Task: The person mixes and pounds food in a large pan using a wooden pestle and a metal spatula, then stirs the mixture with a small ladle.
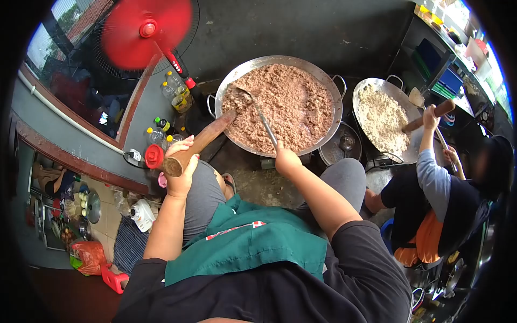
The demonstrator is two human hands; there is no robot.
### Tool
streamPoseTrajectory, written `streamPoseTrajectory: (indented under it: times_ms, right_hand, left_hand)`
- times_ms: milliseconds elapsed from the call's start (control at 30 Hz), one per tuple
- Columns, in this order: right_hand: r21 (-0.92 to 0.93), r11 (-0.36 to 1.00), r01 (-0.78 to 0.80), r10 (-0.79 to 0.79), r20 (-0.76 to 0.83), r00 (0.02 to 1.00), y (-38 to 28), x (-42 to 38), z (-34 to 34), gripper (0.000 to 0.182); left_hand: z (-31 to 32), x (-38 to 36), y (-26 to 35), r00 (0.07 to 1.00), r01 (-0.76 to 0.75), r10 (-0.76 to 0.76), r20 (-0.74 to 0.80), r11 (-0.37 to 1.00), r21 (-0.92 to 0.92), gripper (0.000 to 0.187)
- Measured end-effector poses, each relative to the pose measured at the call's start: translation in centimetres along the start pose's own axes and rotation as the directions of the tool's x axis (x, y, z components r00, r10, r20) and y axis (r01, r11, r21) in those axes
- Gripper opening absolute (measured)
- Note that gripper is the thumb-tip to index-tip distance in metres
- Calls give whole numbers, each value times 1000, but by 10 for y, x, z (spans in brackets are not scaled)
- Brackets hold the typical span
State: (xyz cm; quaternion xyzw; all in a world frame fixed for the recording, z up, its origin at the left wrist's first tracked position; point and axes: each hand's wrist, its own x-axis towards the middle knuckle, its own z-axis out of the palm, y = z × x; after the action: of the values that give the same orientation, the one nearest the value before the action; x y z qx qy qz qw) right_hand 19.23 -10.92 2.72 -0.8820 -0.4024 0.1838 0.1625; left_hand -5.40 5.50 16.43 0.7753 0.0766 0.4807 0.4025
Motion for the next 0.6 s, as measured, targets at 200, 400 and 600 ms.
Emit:
streamPoseTrajectory:
  times_ms: [200, 400, 600]
  right_hand:
    - [-236, 972, 2, 32, 144, 989, -9, -54, 0, 66]
    - [-163, 986, -39, 67, 165, 984, 2, -99, -58, 66]
    - [223, 972, 78, -54, -112, 992, 86, -43, -116, 54]
  left_hand:
    - [15, -10, 11, 996, 1, 3, -93, 999, 47, 34]
    - [26, -8, 10, 984, 46, -30, -176, 995, 92, 34]
    - [40, 2, -5, 969, 94, -62, -240, 988, 126, 31]
